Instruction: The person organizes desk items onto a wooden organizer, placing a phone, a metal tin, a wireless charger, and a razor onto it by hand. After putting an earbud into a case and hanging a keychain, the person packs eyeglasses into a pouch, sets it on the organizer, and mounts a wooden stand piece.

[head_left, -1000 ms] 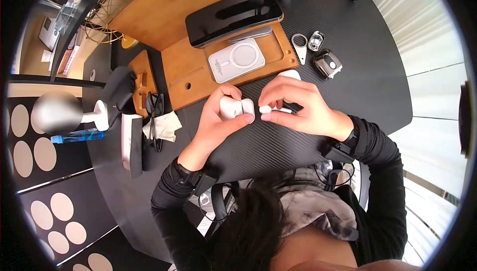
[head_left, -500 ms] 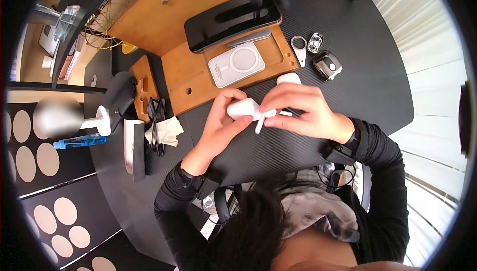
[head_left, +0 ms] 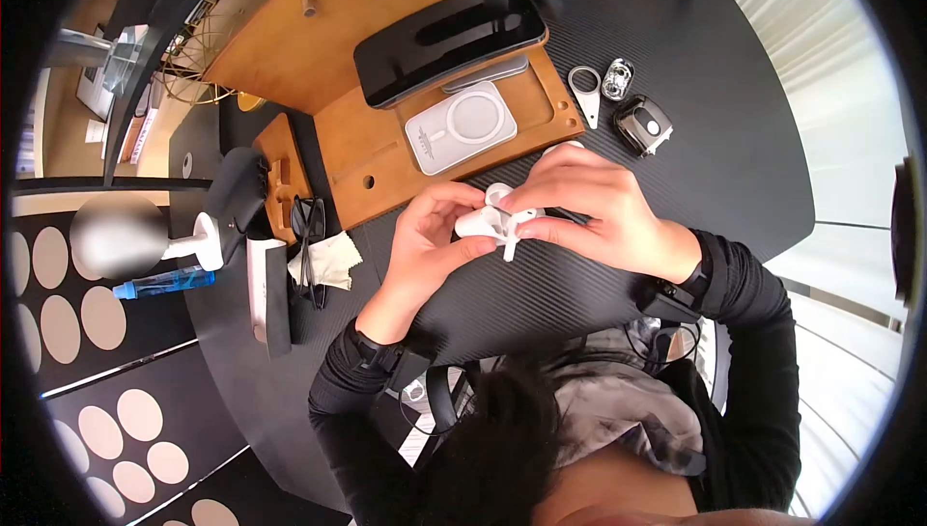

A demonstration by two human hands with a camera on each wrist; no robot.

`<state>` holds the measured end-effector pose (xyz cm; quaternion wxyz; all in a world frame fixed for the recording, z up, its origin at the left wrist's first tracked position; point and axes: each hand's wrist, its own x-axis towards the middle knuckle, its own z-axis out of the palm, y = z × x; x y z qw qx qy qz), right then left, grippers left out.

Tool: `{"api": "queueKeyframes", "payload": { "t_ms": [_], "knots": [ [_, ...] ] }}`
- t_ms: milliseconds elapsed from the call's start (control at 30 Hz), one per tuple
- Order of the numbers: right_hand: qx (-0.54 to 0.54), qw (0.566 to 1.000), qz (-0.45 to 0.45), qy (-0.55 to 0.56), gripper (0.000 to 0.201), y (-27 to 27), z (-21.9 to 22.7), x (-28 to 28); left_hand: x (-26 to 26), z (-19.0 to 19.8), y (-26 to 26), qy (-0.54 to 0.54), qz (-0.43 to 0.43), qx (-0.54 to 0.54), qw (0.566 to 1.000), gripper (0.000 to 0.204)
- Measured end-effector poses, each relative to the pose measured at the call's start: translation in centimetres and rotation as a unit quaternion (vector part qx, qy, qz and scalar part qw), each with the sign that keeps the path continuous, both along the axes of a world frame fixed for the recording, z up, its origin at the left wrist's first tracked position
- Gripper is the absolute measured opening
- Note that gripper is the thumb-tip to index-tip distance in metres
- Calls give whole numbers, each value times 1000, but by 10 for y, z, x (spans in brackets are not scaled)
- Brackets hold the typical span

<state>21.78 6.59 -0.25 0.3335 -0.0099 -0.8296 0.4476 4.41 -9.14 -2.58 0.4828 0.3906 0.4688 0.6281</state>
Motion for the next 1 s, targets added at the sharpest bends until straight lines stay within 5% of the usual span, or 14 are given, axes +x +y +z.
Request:
{"api": "queueKeyframes", "payload": {
  "t_ms": [200, 567, 1000],
  "knots": [
    [-23, 997, 17, 68, 21, -2, -1, 0, 2, 2, 2, 21, -2, 4, 1000, 54],
    [68, 995, 31, 59, 16, 0, 3, 2, 3, 2, 2, 65, -25, 5, 998, 61],
    [41, 997, 46, 44, 22, -4, 3, 0, 1, 1, 2, 28, -12, 7, 1000, 62]
  ]
}}
